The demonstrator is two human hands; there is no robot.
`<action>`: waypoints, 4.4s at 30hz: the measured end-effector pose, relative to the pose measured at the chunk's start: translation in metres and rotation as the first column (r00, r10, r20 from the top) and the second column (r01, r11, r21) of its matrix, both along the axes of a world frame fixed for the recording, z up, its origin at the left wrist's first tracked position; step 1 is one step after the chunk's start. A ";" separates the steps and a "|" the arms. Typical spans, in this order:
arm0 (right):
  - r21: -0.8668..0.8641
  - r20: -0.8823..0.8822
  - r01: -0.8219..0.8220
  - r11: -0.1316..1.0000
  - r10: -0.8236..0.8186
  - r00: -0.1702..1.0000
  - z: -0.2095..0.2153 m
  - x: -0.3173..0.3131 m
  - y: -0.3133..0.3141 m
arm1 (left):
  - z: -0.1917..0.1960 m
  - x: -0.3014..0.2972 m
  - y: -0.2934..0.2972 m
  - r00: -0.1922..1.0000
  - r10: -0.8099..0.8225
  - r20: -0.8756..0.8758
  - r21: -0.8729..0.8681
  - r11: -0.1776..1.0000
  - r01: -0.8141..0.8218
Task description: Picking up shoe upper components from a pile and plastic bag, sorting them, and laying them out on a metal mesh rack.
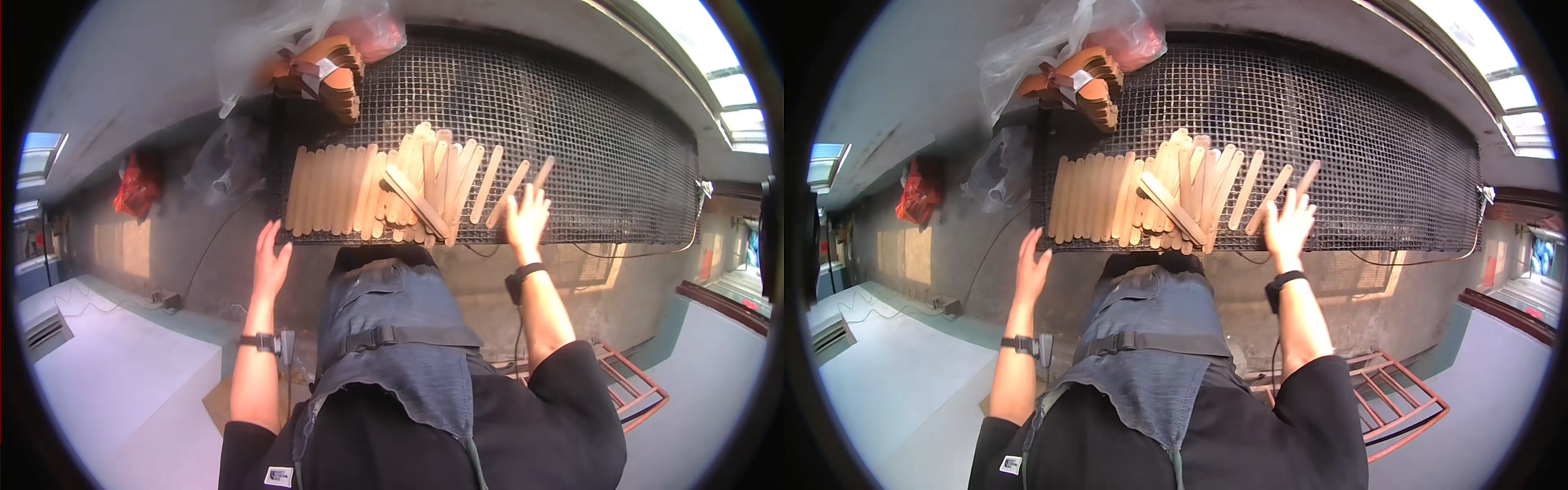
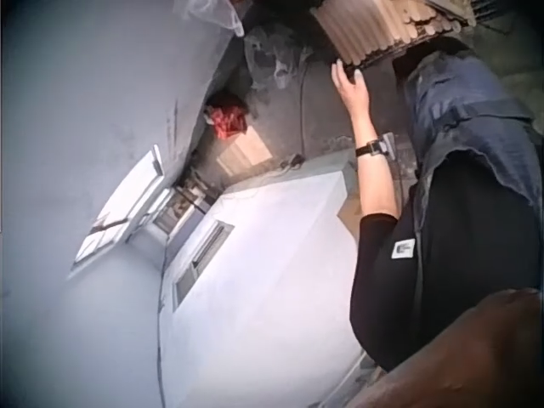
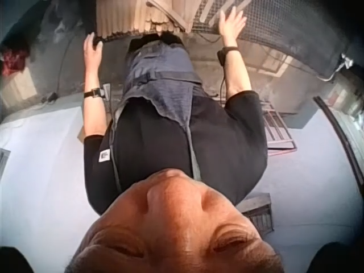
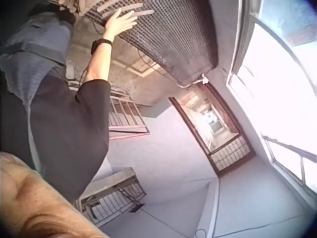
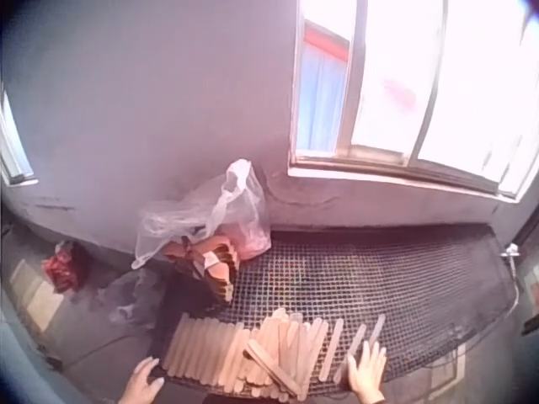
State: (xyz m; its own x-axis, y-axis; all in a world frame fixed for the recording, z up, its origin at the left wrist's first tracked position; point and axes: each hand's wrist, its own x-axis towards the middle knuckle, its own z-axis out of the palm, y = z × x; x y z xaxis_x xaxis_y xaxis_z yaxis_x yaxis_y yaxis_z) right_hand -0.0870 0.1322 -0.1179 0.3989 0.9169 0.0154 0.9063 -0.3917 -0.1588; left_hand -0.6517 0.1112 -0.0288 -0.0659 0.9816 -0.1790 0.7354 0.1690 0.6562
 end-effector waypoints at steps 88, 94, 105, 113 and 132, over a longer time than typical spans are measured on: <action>0.137 -0.515 0.381 0.914 -0.263 0.816 0.027 -0.381 0.039 | -0.012 -0.034 0.173 0.842 -0.237 0.486 -0.521 0.695 0.496; 0.186 -0.536 0.417 0.890 -0.264 0.802 0.032 -0.397 0.038 | -0.008 -0.022 0.189 0.857 -0.268 0.440 -0.556 0.668 0.495; 0.061 -0.539 0.242 0.968 -0.172 0.825 0.030 -0.422 0.042 | -0.022 -0.023 0.203 0.860 -0.319 0.398 -0.649 0.565 0.509; 0.059 -0.605 0.203 0.977 -0.127 0.786 0.034 -0.415 0.048 | -0.003 -0.011 0.171 0.860 -0.341 0.381 -0.566 0.649 0.508; -0.214 -0.850 0.225 0.951 -0.295 0.437 0.012 -0.368 -0.092 | -0.034 -0.025 0.145 0.843 -0.368 0.392 -0.227 0.850 0.476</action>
State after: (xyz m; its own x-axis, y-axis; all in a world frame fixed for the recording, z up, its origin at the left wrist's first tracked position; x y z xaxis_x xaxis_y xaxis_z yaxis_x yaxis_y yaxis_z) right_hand -0.4554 0.0400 -0.1063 0.3943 0.7525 -0.5275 0.1692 -0.6237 -0.7632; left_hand -0.6766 0.2557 -0.0628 0.4563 0.7907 -0.4081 0.5371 0.1209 0.8348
